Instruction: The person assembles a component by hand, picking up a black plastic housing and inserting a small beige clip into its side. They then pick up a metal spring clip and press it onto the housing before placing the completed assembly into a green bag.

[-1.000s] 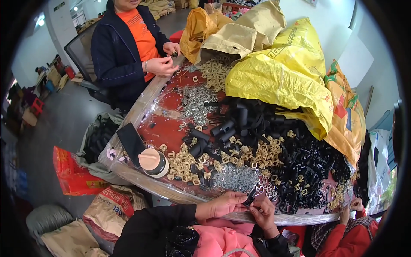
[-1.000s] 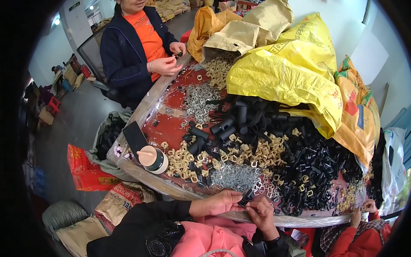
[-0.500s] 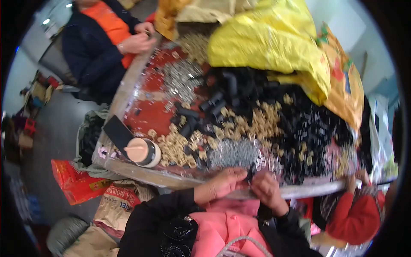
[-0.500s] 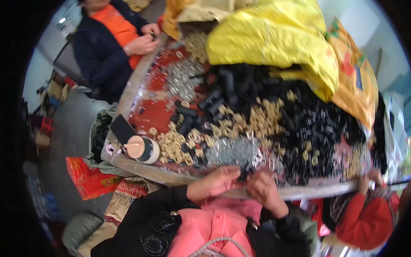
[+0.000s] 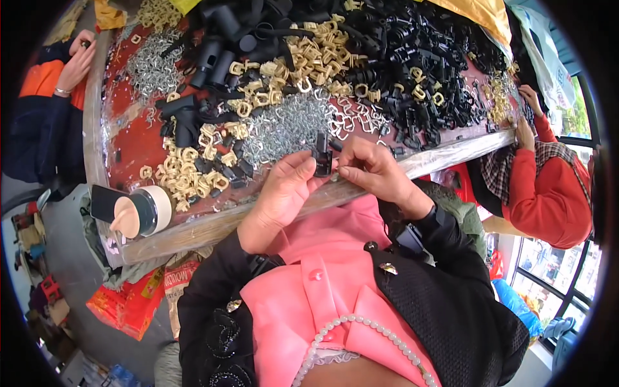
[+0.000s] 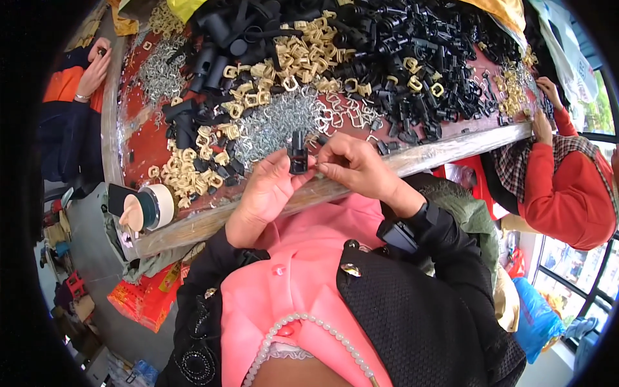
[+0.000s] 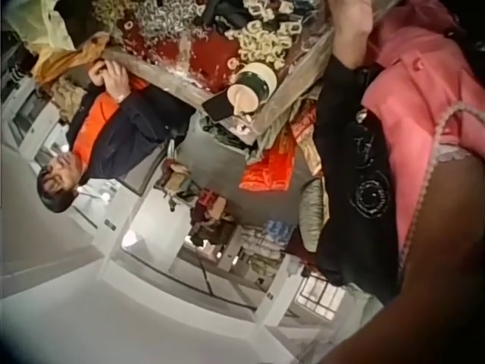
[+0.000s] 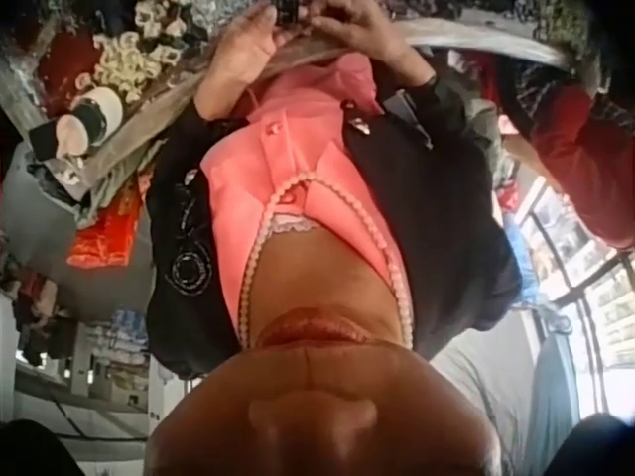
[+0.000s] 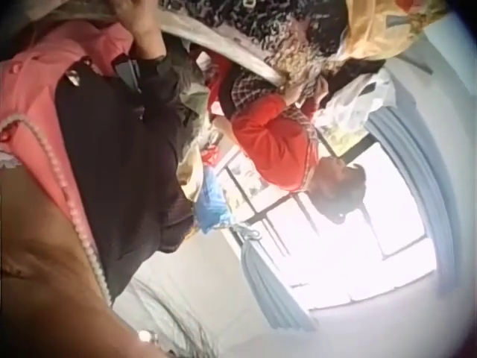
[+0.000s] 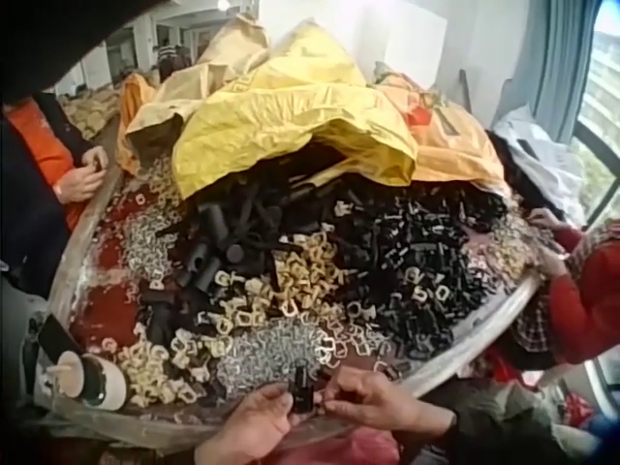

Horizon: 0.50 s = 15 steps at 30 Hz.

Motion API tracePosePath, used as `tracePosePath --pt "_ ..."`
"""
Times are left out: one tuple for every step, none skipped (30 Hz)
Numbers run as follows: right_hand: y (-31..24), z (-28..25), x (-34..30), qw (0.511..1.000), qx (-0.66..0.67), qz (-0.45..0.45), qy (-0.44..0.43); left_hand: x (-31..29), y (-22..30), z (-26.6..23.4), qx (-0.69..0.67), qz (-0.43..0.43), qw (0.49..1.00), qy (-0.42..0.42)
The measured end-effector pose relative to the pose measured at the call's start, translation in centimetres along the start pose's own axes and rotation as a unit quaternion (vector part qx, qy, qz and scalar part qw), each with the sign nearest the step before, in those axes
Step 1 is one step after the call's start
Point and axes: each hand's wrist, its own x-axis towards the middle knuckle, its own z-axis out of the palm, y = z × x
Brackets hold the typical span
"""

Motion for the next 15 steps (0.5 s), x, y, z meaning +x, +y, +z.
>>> tracePosePath --pt "-0.14 0.05 0.08 1.000 0.011 0.003 -0.007 -0.07 -0.06 -0.13 0.013 0.005 1.000 -0.007" --pt "-0.22 0.10 0.04 1.000 0.021 0.006 -0.013 -0.19 -0.19 -0.22 0.010 0.003 1.000 -0.004" --pt "-0.24 0.15 -0.09 1.000 0.023 0.010 -0.014 -0.30 -0.33 -0.27 0.007 0.006 1.000 -0.004" --pt "-0.24 0.10 0.02 0.999 0.023 0.017 -0.025 -0.23 -0.30 -0.34 0.006 0.010 1.000 -0.007" --pt "-0.24 0.06 0.09 0.999 0.023 0.025 -0.036 -0.20 -0.30 -0.38 0.006 0.014 1.000 -0.009" --pt "-0.25 0.04 0.11 0.998 0.023 0.032 -0.047 -0.24 -0.31 -0.40 0.006 0.013 1.000 -0.010" --pt "-0.20 0.10 0.07 0.998 0.022 0.031 -0.047 -0.30 -0.34 -0.40 -0.001 0.013 1.000 -0.002" --pt "-0.06 0.21 -0.02 0.997 0.043 0.042 -0.041 -0.36 -0.36 -0.41 -0.007 0.012 1.000 0.006" --pt "0.08 0.33 -0.05 0.996 0.063 0.052 -0.035 -0.38 -0.31 -0.39 -0.013 0.013 1.000 0.013" --pt "0.20 0.43 -0.06 0.994 0.084 0.061 -0.030 -0.36 -0.31 -0.42 -0.012 0.014 1.000 0.012" --pt "0.35 0.43 -0.11 0.994 0.083 0.059 -0.030 -0.34 -0.38 -0.51 -0.010 0.014 1.000 0.015" --pt "0.54 0.37 -0.21 0.992 0.100 0.079 -0.026 -0.32 -0.47 -0.60 -0.008 0.015 1.000 0.018" --pt "0.69 0.30 -0.31 0.988 0.117 0.098 -0.022 -0.30 -0.52 -0.67 -0.006 0.015 1.000 0.021" --pt "0.69 0.29 -0.27 0.984 0.133 0.116 -0.019 -0.27 -0.51 -0.68 -0.004 0.017 1.000 0.021" --pt "0.49 0.33 -0.17 0.984 0.133 0.114 -0.019 -0.23 -0.50 -0.67 -0.008 0.017 1.000 0.020"
